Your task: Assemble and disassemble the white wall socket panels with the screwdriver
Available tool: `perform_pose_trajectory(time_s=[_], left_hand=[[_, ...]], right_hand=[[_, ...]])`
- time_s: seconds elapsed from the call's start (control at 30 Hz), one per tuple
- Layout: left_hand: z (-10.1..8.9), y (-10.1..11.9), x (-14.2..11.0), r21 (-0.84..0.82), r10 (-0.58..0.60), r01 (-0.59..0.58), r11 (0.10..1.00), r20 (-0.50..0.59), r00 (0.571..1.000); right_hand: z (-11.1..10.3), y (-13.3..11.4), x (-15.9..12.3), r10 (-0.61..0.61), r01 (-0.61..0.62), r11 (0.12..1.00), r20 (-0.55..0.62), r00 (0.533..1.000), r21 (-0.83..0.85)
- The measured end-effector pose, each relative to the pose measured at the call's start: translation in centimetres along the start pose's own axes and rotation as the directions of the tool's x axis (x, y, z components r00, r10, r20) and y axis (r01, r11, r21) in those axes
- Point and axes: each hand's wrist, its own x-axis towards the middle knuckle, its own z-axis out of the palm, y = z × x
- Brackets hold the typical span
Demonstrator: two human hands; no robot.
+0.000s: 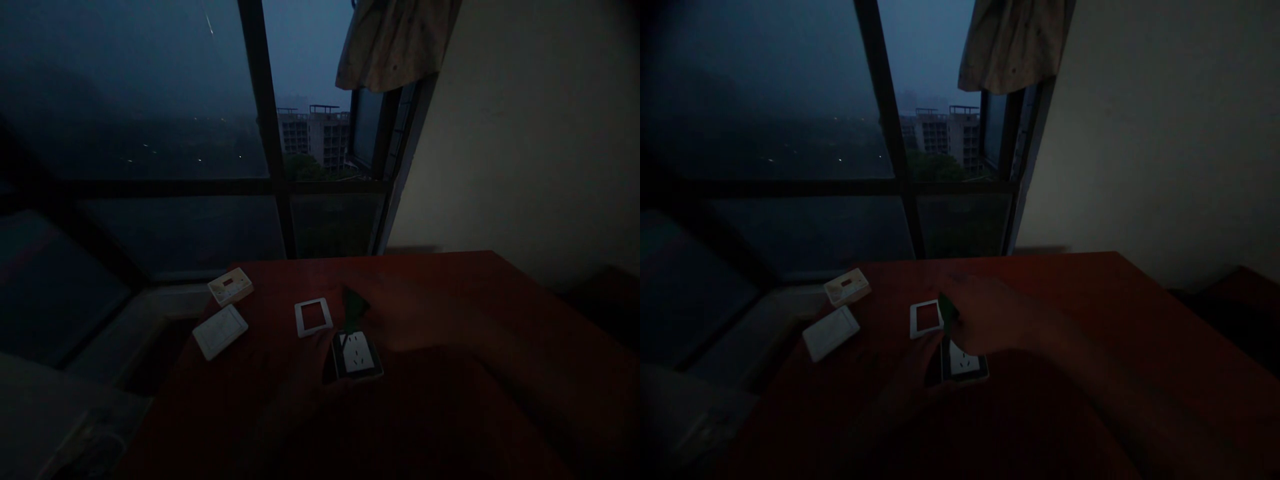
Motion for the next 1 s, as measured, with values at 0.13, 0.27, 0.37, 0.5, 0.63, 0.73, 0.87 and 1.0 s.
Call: perform_pose_trajectory(time_s=[0.13, 0.27, 0.37, 0.5, 0.63, 0.73, 0.87, 1.0], left_hand=[[0.1, -0.1, 0.1, 0.008, 0.007, -0.007, 1.0, 0.018, 1.0], [0.1, -0.2, 0.1, 0.017, 0.011, -0.012, 1.0, 0.007, 1.0], [0.0, -0.2, -0.1, 0.023, 0.008, -0.008, 1.0, 0.013, 1.0], [0.0, -0.1, -0.1, 0.022, 0.008, -0.008, 1.0, 0.013, 1.0], [0.0, 0.0, 0.0, 0.036, 0.014, -0.014, 0.999, 0.001, 1.0], [0.0, 0.0, 0.1, 0.023, 0.021, -0.021, 1.0, -0.001, 1.0], [0.0, -0.1, 0.1, 0.001, 0.034, -0.034, 0.999, -0.002, 0.999], [0.0, -0.3, 0.0, 0.007, 0.033, -0.034, 0.999, 0.009, 0.999]], right_hand=[[0.2, -0.1, 0.0, 0.178, -0.176, 0.955, -0.016, 0.984, -0.239], [0.1, -0.2, 0.0, 0.204, -0.19, 0.938, 0.02, 0.979, -0.289], [-0.2, -0.4, -0.5, 0.116, -0.108, 0.979, 0.036, 0.993, -0.173], [-0.2, -0.7, -1.0, 0.054, -0.051, 0.995, 0.04, 0.998, -0.091], [0.1, -0.6, -0.8, 0.086, -0.084, 0.992, 0.011, 0.996, -0.094], [0.2, -0.3, -0.7, 0.076, -0.075, 0.993, -0.003, 0.997, -0.092], [0.1, -0.2, -1.1, 0.039, -0.04, 0.998, -0.016, 0.999, -0.047], [-0.1, 0.3, -2.1, 0.06, -0.059, 0.998, -0.039, 0.997, 0.031]])
